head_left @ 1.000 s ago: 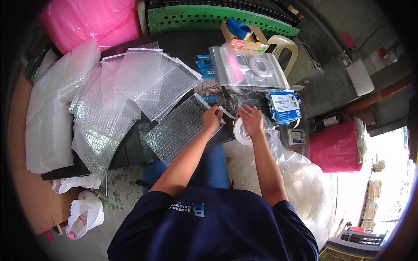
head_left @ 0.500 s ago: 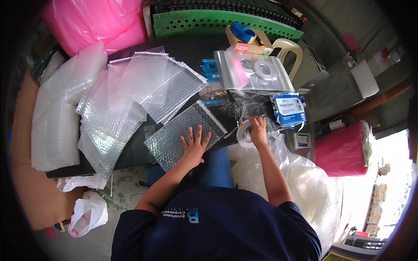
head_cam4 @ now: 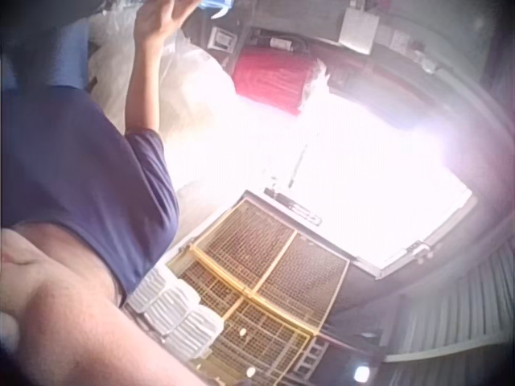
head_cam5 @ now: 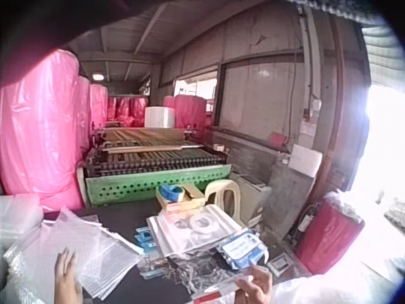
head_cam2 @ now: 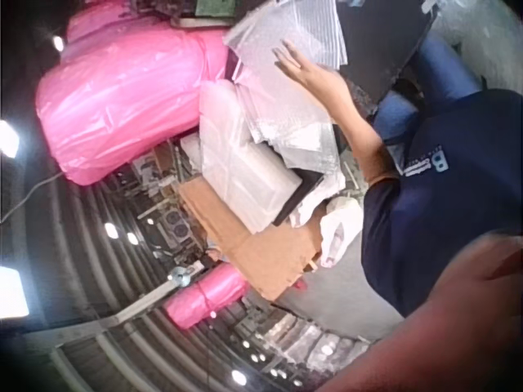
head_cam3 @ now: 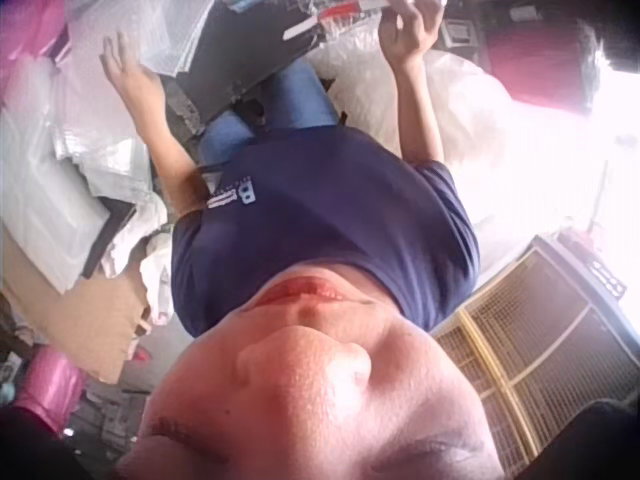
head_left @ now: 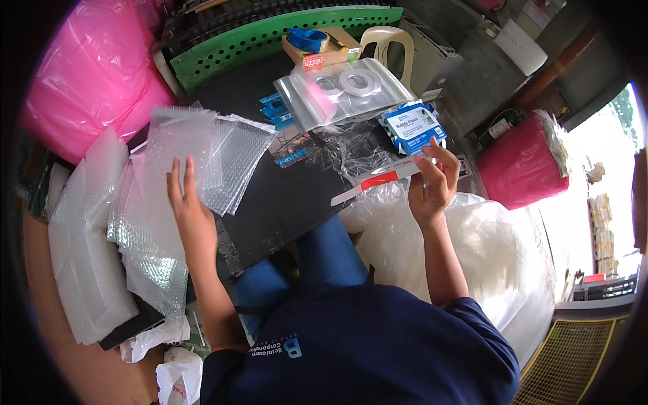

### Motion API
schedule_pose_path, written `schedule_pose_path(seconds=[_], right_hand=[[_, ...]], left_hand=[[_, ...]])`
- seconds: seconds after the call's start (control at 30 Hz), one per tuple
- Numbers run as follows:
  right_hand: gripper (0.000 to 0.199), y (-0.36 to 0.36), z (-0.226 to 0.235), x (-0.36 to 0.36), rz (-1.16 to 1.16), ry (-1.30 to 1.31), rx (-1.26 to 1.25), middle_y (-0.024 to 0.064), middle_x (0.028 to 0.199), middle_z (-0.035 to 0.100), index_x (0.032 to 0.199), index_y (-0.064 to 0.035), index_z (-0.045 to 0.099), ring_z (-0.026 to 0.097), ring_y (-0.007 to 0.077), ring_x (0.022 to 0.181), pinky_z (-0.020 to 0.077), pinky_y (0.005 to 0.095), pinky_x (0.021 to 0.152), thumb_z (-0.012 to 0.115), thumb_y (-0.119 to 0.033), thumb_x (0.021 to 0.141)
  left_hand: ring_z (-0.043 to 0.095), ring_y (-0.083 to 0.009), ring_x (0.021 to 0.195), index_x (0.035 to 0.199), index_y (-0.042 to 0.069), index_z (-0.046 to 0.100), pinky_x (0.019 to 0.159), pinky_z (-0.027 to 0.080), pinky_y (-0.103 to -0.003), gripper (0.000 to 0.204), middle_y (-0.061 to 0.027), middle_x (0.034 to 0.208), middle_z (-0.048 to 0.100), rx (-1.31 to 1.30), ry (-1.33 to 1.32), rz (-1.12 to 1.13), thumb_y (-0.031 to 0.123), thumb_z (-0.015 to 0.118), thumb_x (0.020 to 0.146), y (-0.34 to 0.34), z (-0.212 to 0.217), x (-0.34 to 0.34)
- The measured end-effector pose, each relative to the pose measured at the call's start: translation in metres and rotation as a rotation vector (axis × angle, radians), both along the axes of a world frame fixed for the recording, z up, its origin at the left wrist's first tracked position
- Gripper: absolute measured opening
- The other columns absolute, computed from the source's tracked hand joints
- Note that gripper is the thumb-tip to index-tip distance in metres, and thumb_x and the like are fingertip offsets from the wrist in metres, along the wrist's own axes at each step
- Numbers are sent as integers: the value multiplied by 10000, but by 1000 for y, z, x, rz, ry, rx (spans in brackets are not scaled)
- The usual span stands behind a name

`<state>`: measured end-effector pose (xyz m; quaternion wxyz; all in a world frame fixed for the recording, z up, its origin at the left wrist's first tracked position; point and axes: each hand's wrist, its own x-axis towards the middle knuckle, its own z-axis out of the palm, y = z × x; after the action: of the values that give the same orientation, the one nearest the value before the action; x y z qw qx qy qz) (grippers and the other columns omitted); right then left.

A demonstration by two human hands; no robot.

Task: The person handles bubble wrap sheets and clear adhesive tape at a workbench. They apply strips of tape to the edges of the bubble wrap sheets and stack them. The person also moves a large white plastic bag and a stack of blue packages on the table.

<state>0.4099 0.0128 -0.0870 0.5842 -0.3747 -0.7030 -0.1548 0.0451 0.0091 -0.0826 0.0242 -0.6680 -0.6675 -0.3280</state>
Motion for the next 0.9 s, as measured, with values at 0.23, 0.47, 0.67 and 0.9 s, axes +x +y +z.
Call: schedule_pose_path(seconds=[0.23, 0.47, 0.67, 0.9], right_hand=[[451, -4, 12, -39, 124, 76, 94, 147, 1011, 520, 976, -65, 613, 575, 263, 927, 468, 492, 953, 602, 191, 605], [427, -10, 27, -64, 151, -34, 131, 137, 985, 516, 947, -96, 639, 574, 264, 902, 474, 513, 924, 671, 149, 599], [428, -12, 33, -63, 138, -80, 90, 129, 982, 526, 940, -89, 657, 581, 265, 902, 485, 486, 911, 673, 139, 578], [432, -13, 36, -69, 149, -78, 35, 132, 958, 552, 939, -82, 689, 587, 270, 886, 512, 455, 851, 670, 107, 551]], left_hand=[[585, -210, 992, 1102, 18, 589, 815, 457, -329, 391, -121, 1035, 614, -177, -727, -412, 294, 673, 837, -2, 5, 38], [530, -50, 801, 962, 36, 589, 610, 426, -170, 266, 12, 837, 553, -355, -975, -699, 183, 736, 795, -31, 45, 100], [508, -53, 799, 984, 22, 592, 649, 426, -170, 288, 9, 871, 549, -449, -1071, -672, 93, 757, 758, -36, 47, 89], [568, -125, 718, 947, 24, 643, 602, 474, -222, 288, -58, 857, 582, -3, -660, -626, -5, 764, 687, -53, 69, 87]])
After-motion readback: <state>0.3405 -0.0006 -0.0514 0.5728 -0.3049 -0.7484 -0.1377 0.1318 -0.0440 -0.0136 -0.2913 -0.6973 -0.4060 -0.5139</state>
